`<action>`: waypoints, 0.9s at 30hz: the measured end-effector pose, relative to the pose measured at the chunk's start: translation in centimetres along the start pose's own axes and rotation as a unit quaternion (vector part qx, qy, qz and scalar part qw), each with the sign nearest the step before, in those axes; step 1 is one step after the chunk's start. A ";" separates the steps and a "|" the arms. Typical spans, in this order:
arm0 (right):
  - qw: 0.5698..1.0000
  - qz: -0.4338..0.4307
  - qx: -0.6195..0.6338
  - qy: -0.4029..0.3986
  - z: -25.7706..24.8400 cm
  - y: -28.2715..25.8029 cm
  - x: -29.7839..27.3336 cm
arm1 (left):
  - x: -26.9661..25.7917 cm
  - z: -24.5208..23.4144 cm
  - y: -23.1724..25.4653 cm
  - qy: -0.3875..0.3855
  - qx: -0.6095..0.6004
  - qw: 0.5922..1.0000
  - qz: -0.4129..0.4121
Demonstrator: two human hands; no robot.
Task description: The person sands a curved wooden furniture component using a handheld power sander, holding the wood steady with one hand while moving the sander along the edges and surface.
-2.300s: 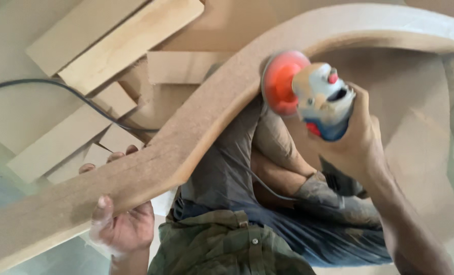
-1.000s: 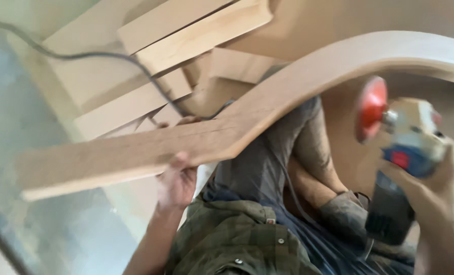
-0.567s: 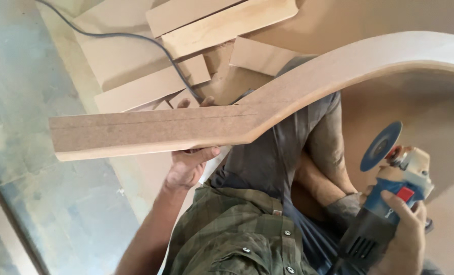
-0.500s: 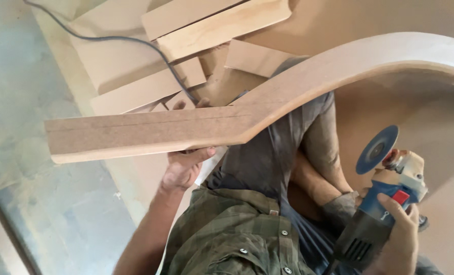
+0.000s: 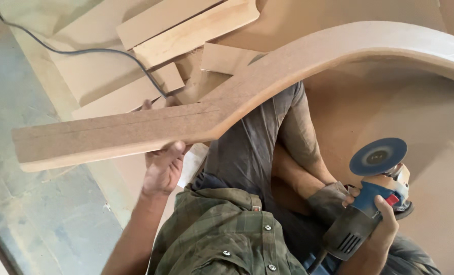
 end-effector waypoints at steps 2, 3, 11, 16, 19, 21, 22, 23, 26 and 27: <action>1.000 -0.006 0.019 0.002 -0.2 0.1 -0.1 | 0.1 1.6 0.9 -0.014 0.008 1.000 0.011; 0.999 -0.010 0.037 -0.020 -0.3 0.1 0.0 | 0.2 2.1 1.3 -0.009 0.016 1.000 0.011; 0.998 0.014 0.058 -0.032 -2.8 1.2 1.4 | 1.3 3.4 3.0 -0.019 0.061 0.998 0.020; 0.996 0.015 0.065 -0.058 -4.0 1.7 2.1 | 1.5 3.7 3.3 -0.006 0.070 0.997 0.019; 0.998 0.019 0.049 -0.029 -4.6 2.1 2.3 | 1.3 3.5 3.2 -0.014 0.074 0.997 0.018; 0.999 0.028 0.010 0.023 -5.2 2.0 1.8 | 1.2 3.4 2.8 -0.018 0.062 0.998 0.014; 0.999 0.033 -0.007 0.039 -4.8 2.1 2.0 | 1.4 3.3 3.2 -0.021 0.060 0.998 0.022; 0.999 0.037 -0.001 0.032 -4.2 2.1 2.1 | 1.6 3.3 3.3 -0.025 0.055 0.998 0.022; 0.998 0.050 0.012 0.026 -3.3 1.4 1.3 | 1.5 3.5 2.6 -0.020 0.040 0.999 0.006; 0.998 0.053 0.018 0.026 -3.0 1.3 1.2 | 1.4 3.4 2.4 -0.010 0.039 0.999 -0.001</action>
Point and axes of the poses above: each hand's wrist, its own x-axis towards the middle knuckle, its own z-axis out of the palm, y = z × x, the point moved 4 cm from there along x, towards the middle knuckle, and after that the axes turned 1 degree about x, right-handed, at the moved point
